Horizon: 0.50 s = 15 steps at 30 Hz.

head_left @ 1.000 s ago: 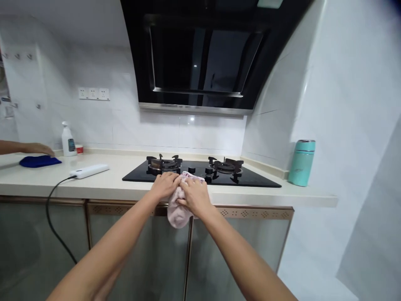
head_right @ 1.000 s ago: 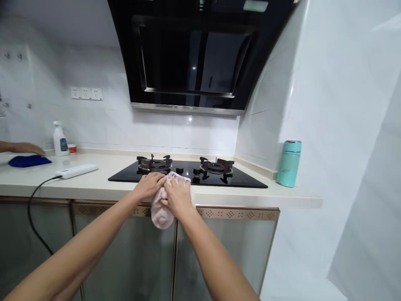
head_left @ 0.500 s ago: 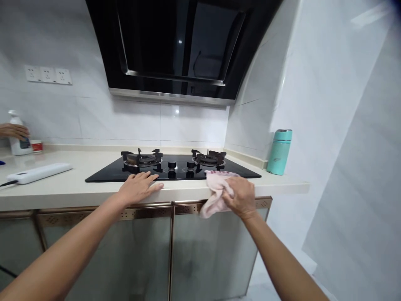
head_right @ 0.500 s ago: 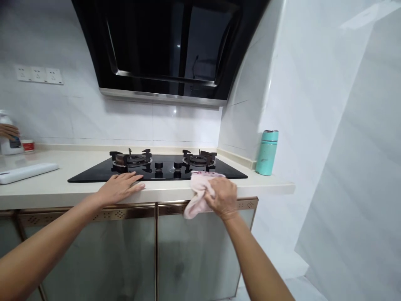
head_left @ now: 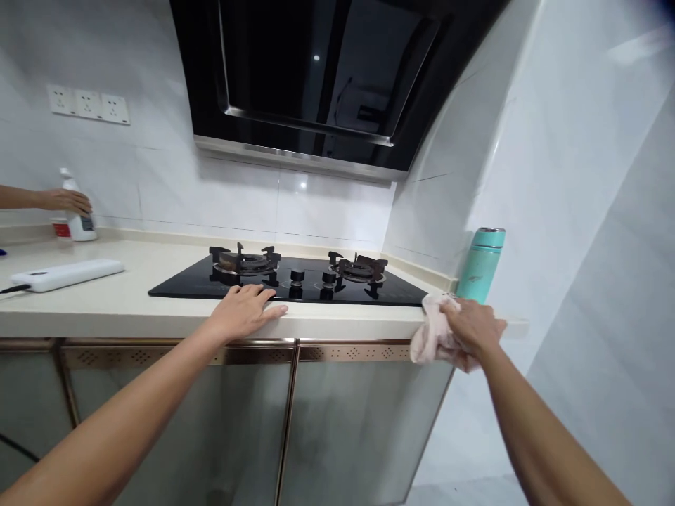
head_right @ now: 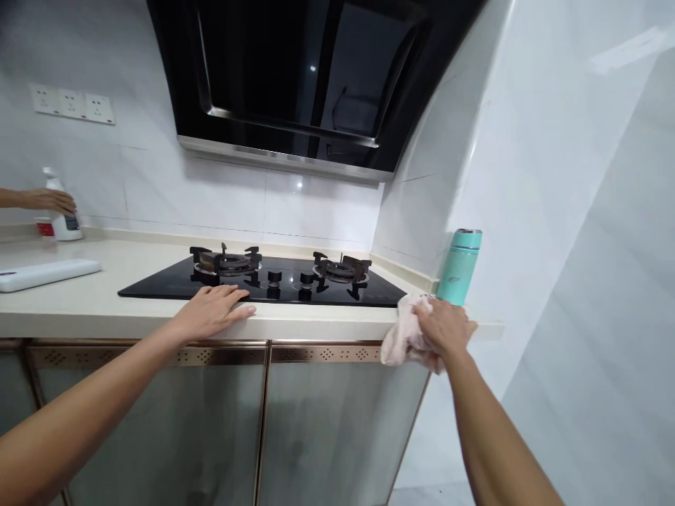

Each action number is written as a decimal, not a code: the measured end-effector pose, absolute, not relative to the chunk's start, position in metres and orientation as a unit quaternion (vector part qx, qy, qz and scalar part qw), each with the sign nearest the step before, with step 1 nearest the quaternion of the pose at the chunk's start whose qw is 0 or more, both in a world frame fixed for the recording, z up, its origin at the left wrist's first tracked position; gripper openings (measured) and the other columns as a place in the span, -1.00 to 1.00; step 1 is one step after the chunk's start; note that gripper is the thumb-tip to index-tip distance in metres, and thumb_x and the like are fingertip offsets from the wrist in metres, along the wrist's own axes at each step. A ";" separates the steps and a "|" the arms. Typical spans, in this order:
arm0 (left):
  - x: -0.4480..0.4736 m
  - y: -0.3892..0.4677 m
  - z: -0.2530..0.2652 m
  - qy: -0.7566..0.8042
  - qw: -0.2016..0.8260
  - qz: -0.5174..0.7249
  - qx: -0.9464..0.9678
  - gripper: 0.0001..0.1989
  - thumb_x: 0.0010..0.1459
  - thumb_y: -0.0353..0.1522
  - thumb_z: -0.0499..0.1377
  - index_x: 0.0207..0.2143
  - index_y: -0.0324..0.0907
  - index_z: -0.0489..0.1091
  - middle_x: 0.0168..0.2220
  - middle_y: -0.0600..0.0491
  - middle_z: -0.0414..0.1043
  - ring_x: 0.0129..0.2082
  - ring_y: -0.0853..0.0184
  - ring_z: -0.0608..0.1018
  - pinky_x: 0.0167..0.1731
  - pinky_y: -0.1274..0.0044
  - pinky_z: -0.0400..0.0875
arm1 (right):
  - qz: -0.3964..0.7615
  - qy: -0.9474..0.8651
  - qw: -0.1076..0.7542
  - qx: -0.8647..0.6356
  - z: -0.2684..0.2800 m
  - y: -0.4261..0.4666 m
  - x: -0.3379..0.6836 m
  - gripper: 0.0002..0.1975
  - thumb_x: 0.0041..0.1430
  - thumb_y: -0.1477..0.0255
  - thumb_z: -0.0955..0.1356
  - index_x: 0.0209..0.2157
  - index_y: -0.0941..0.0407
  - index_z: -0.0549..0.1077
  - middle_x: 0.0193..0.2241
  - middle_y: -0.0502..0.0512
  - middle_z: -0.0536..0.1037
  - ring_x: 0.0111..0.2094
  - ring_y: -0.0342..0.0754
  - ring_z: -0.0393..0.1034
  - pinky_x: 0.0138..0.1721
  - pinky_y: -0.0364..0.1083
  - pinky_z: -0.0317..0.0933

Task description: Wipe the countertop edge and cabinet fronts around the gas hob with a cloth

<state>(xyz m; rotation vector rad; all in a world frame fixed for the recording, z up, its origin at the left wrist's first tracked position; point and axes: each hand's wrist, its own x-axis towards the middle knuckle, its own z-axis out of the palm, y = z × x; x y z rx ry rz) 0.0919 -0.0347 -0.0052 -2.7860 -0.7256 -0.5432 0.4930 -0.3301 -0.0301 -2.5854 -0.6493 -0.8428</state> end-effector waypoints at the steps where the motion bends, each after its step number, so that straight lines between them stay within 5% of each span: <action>1: 0.092 -0.036 -0.004 -0.247 0.100 -0.185 -0.946 -0.25 0.32 0.11 -0.27 0.27 -0.14 0.26 0.30 -0.18 0.25 0.30 0.05 0.28 0.20 0.21 0.11 | -0.290 -0.248 0.179 -0.907 -0.027 -0.316 0.474 -0.60 0.26 0.21 0.19 -0.22 0.13 0.56 -0.15 0.31 0.56 -0.14 0.17 0.39 -0.13 0.09 0.16; 6: 0.091 -0.038 -0.003 -0.255 0.079 -0.185 -0.946 -0.30 0.34 0.07 -0.24 0.26 -0.14 0.27 0.31 -0.15 0.25 0.31 0.07 0.27 0.20 0.23 0.12 | -0.256 -0.433 0.216 -0.837 -0.012 -0.233 0.347 -0.66 0.27 0.32 0.17 -0.16 0.11 0.52 -0.05 0.20 0.55 -0.06 0.10 0.36 0.00 0.11 0.14; 10: 0.089 -0.038 -0.006 -0.249 0.115 -0.199 -0.941 -0.43 0.39 -0.05 -0.24 0.23 -0.07 0.30 0.28 -0.08 0.30 0.29 0.13 0.31 0.15 0.26 0.18 | -0.236 -0.602 0.166 -0.744 -0.003 -0.175 0.261 -0.67 0.27 0.30 0.20 -0.08 0.12 0.48 0.02 0.22 0.50 0.05 0.09 0.30 0.10 0.07 0.10; 15: 0.085 -0.037 -0.008 -0.222 0.157 -0.181 -0.945 -0.53 0.42 -0.17 -0.22 0.19 0.04 0.33 0.28 0.02 0.32 0.31 0.18 0.28 0.12 0.28 0.20 | -0.201 -0.662 0.152 -0.706 0.006 -0.159 0.249 -0.66 0.29 0.26 0.22 -0.02 0.07 0.47 0.07 0.14 0.49 0.07 0.04 0.31 0.07 -0.01 0.15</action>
